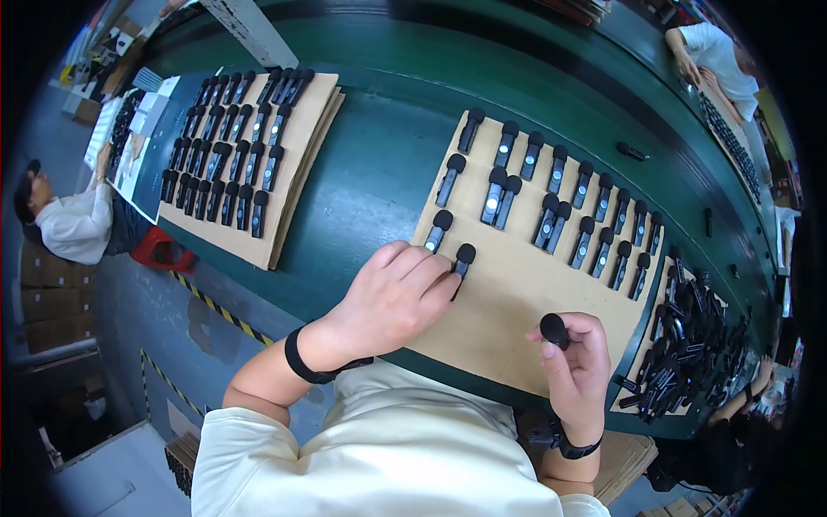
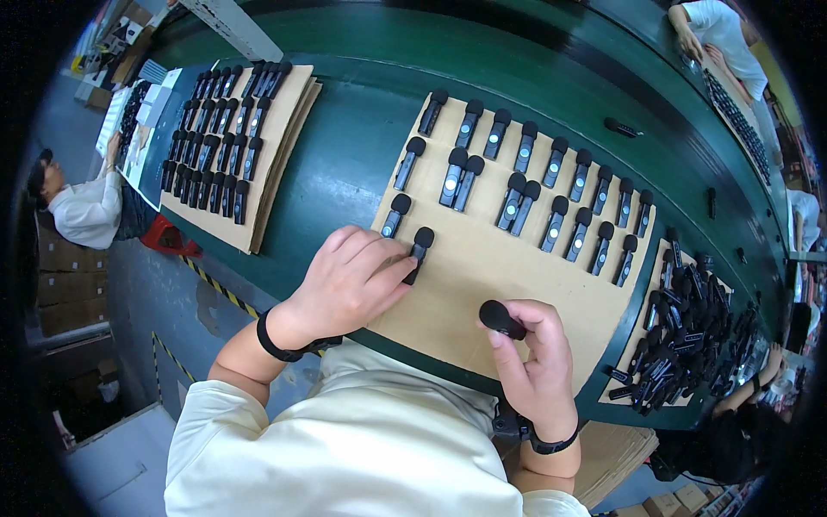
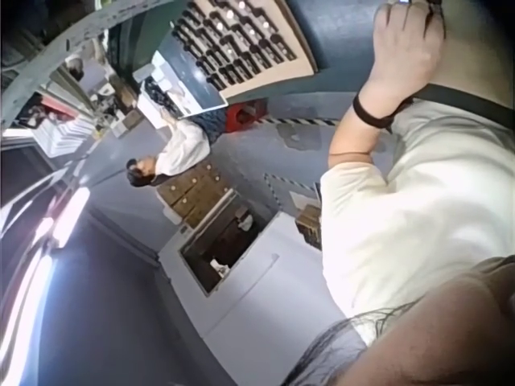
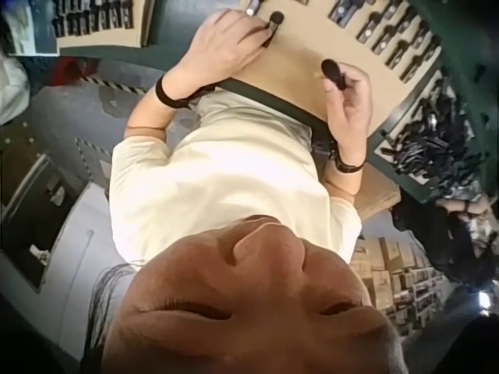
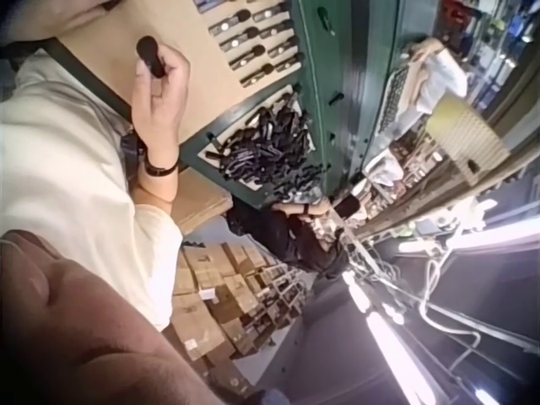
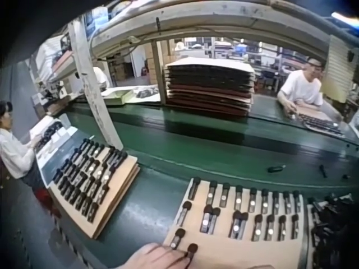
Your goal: Assembling small electronic components by placing them onto a template board at a factory workstation.
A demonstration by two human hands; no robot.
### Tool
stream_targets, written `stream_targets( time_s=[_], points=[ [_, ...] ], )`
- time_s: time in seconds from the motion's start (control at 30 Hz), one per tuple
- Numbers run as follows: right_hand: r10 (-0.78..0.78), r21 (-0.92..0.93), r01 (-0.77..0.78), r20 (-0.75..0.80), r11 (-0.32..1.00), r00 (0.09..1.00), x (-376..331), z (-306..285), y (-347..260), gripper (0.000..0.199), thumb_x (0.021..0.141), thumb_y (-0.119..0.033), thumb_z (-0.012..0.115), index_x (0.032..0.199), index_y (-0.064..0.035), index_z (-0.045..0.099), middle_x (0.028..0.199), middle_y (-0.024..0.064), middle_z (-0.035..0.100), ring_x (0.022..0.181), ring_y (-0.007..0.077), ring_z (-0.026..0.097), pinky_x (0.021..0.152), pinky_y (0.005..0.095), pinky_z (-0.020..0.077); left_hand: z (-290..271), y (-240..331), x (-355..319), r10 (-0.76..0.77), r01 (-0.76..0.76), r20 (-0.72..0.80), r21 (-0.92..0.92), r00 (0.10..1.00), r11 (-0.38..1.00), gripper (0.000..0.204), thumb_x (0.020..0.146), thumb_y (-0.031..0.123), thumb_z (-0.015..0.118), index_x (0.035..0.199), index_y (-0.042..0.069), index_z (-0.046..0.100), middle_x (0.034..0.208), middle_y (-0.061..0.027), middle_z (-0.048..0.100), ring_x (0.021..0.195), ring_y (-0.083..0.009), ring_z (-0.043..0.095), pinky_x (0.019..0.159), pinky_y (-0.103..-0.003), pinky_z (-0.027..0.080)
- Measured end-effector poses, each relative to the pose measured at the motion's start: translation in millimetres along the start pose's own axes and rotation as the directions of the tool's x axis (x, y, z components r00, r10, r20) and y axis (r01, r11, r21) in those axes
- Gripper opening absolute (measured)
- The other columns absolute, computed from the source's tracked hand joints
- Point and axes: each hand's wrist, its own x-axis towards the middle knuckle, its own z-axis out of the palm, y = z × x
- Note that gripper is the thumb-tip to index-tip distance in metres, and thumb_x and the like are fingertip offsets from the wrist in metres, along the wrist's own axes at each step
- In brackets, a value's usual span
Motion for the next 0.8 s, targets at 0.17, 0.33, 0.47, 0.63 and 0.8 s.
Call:
stream_targets(
  time_s=[0.17,0.33,0.47,0.63,0.8],
  points=[
    [-0.112,-0.093,0.119,0.072,0.989,0.991,5,-5,3,0.024,0.091,0.001,0.060,0.114,0.0017,0.053,0.104,0.0100,0.062,0.094,0.0138,0.062,0.080,0.0236,0.0475,5,-4,6,-0.020,0.020,-0.021,0.021,1.000,1.000,0.035,0.066,0.012,0.078,0.099,0.007,0.065,0.103,-0.0059,0.060,0.095,-0.0248,0.057,0.086,-0.039,0.044],
    [-0.091,-0.060,0.088,-0.061,0.994,0.994,0,-2,-1,0.028,0.084,0.003,0.069,0.110,0.0011,0.060,0.095,0.0100,0.067,0.081,0.0149,0.063,0.074,0.0250,0.0504,10,-4,13,-0.034,0.034,-0.067,0.004,0.997,0.999,0.035,0.066,0.011,0.079,0.098,0.007,0.065,0.102,-0.0060,0.060,0.094,-0.0257,0.057,0.085,-0.040,0.043],
    [-0.048,0.003,0.049,-0.120,0.999,0.992,-4,-4,2,0.032,0.082,0.003,0.072,0.112,0.0008,0.061,0.094,0.0095,0.067,0.078,0.0139,0.062,0.071,0.0249,0.0497,9,-2,17,-0.054,0.048,-0.084,-0.063,0.995,0.997,0.033,0.068,0.010,0.079,0.097,0.007,0.065,0.101,-0.0062,0.060,0.093,-0.0258,0.057,0.085,-0.040,0.043],
    [-0.133,-0.126,0.133,0.005,0.983,0.991,5,-4,-4,0.031,0.083,0.004,0.070,0.112,0.0012,0.060,0.096,0.0092,0.063,0.085,0.0144,0.061,0.076,0.0243,0.0475,-2,-5,12,-0.046,0.027,-0.108,-0.172,0.993,0.985,0.032,0.070,0.012,0.080,0.098,0.007,0.065,0.098,-0.0067,0.062,0.087,-0.0258,0.058,0.082,-0.039,0.044],
    [-0.255,-0.208,0.264,0.069,0.942,0.964,18,11,-10,0.029,0.079,0.006,0.072,0.106,0.0005,0.064,0.091,0.0102,0.063,0.081,0.0161,0.060,0.070,0.0263,0.0475,-28,14,14,-0.128,0.082,-0.043,-0.561,0.991,0.824,0.032,0.073,0.014,0.081,0.101,0.005,0.067,0.100,-0.0097,0.065,0.086,-0.0265,0.062,0.082,-0.041,0.047]
  ],
)
